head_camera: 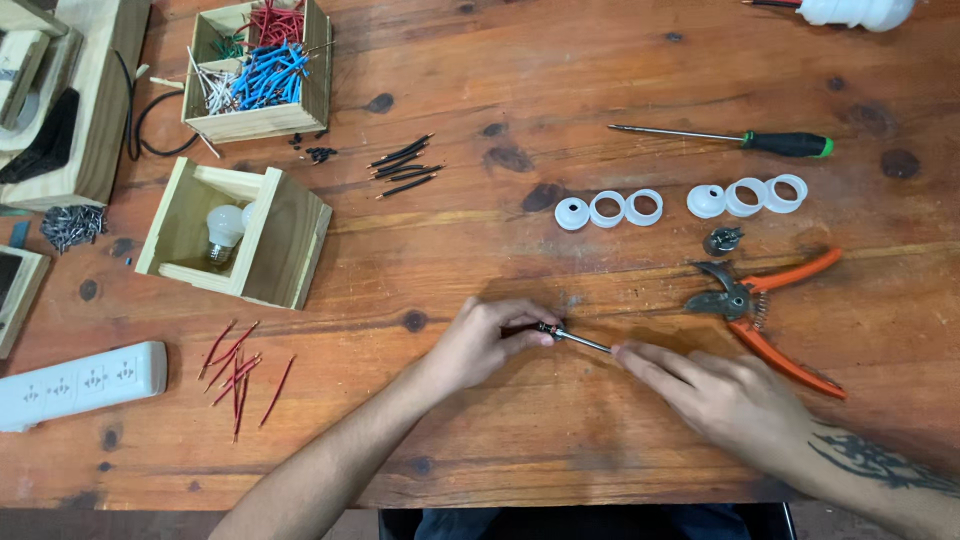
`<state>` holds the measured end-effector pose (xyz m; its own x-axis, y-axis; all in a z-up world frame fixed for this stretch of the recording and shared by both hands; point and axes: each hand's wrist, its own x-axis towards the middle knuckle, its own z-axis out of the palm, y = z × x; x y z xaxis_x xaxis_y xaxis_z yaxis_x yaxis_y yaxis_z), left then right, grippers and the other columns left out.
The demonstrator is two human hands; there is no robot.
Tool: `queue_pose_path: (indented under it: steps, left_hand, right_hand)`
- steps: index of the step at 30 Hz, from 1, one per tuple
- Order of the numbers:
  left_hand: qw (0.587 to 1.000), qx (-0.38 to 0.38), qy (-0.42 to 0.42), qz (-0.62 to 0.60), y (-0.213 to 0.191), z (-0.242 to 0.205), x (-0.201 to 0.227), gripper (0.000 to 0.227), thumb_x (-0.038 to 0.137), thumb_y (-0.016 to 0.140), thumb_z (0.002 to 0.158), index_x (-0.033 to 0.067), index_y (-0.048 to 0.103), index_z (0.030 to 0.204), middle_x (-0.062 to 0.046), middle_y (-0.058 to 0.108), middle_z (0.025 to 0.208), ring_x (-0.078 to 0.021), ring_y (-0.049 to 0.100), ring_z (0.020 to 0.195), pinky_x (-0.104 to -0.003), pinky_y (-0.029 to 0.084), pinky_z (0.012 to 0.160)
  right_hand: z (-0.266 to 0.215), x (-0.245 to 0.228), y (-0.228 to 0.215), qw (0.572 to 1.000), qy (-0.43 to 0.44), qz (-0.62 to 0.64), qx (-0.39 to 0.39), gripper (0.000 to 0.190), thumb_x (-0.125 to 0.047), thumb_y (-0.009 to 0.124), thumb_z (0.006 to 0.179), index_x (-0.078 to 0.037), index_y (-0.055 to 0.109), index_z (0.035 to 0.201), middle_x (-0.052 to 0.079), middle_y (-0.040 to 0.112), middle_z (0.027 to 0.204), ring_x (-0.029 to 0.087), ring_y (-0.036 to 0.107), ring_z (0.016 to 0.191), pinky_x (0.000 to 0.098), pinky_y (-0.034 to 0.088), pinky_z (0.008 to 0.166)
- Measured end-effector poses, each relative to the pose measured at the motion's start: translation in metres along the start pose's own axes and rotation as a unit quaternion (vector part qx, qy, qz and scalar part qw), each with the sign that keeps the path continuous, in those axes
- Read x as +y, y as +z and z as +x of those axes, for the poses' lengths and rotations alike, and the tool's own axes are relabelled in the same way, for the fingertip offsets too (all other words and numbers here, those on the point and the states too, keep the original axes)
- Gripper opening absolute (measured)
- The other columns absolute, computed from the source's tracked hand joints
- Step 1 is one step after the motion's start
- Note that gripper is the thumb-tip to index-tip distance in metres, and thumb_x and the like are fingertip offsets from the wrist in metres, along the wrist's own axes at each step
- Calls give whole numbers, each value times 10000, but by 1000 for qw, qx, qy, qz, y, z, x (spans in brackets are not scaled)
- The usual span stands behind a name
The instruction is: The person assembles a light fixture by inserting wires into a socket, tightening screws with a screwdriver, and attaching plastic rings. They then screw in a light bulb and test it by connecting the wires to a power strip, causing the bulb to illuminate.
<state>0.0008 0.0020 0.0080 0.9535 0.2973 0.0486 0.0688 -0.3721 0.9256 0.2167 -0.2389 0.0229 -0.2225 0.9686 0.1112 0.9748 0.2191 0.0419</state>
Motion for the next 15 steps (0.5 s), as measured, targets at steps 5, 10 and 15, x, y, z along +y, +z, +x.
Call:
queue_pose_path:
  steps: [5,10,15]
  left_hand:
    - [1000,-5,-12,2,0,-1,-3,199,216,735,927,126,705,1102,-55,777,1204,-154,750,1133,-244,570,972]
    - [1000,-3,-3,-7,-4,1,1,161,221,715,952,128,687,1080,-40,782,1177,-145,753,1123,-244,560,973]
    - [1000,-21,-12,6,-1,0,-12,207,222,708,960,126,675,1140,-6,789,1110,-121,773,1051,-232,550,911]
  right_hand:
    - [15,-2,-18,990,26,140,-9,727,-132,603,840,-197,441,1546,-25,674,1343,185,743,924,326,592,793]
    - [29,1,-18,900,101,424,-6,498,-239,692,906,-178,642,1398,37,787,1272,159,816,1040,291,617,887]
    - [30,10,-15,692,347,604,-192,533,-337,706,907,-264,787,1428,-67,583,674,76,312,515,257,167,491]
